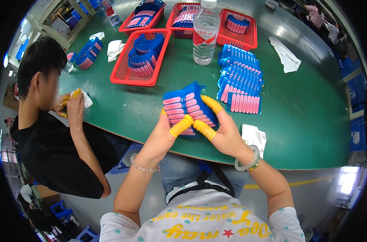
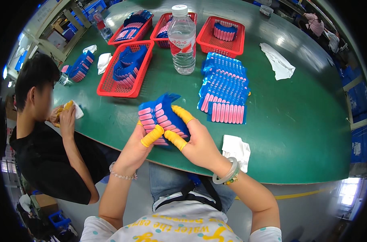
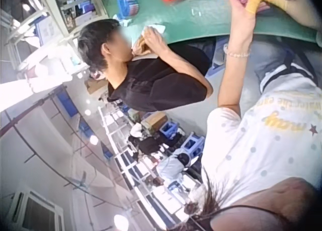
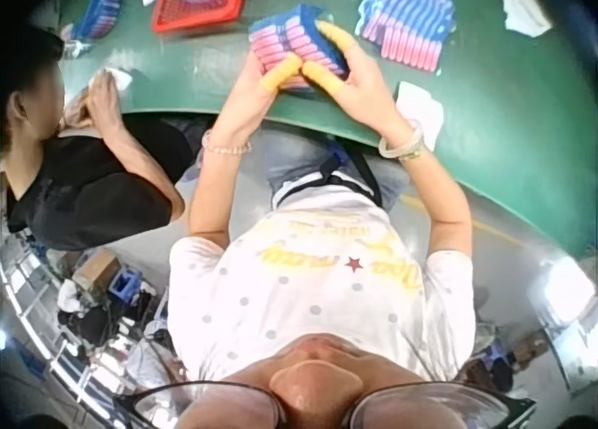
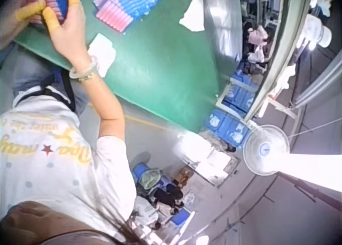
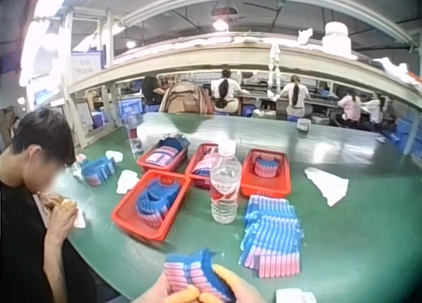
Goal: The person cleans pink plastic components by wiping them with a white cloth while they rest on blue plastic sheets.
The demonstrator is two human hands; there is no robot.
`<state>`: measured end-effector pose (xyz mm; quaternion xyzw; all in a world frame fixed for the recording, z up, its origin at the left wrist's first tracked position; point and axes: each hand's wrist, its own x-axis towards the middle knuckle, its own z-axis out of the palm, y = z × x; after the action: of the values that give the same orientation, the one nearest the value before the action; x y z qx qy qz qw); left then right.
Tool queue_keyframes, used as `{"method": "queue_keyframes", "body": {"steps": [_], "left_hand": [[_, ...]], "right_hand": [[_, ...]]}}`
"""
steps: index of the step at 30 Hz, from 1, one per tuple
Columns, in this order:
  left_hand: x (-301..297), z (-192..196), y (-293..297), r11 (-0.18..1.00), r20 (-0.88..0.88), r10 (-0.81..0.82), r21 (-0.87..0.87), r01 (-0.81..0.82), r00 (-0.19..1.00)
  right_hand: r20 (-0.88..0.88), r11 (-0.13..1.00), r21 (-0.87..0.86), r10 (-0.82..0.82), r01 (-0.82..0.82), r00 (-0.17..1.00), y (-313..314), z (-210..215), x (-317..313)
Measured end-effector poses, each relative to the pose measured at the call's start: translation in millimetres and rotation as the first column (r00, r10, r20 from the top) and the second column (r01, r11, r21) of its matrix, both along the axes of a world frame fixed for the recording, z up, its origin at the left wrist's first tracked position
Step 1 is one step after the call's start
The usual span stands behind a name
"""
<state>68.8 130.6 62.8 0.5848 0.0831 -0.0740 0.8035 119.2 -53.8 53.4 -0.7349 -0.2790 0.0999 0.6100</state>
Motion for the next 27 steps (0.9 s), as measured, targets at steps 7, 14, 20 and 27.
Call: {"method": "queue_keyframes", "body": {"steps": [7,14,20,27], "left_hand": [[-1,-9,-19,0.947,-0.05,-0.008,-0.322,-0.009,0.999],[1,-5,-31,0.965,-0.013,-0.019,-0.261,0.015,1.0],[-20,-14,-7,0.935,0.101,0.332,0.096,-0.342,0.938],[-27,-6,-4,-0.048,0.182,-0.394,0.975,-0.218,0.901]], "right_hand": [[0.242,0.967,-0.175,0.223,-0.184,0.944,-10,-11,2],[-0.063,0.973,-0.159,0.157,-0.165,0.986,-7,-4,11],[0.397,0.893,-0.448,0.231,-0.032,0.888,-19,16,23],[0.668,0.79,-0.595,0.383,0.148,0.638,-13,11,16]]}}
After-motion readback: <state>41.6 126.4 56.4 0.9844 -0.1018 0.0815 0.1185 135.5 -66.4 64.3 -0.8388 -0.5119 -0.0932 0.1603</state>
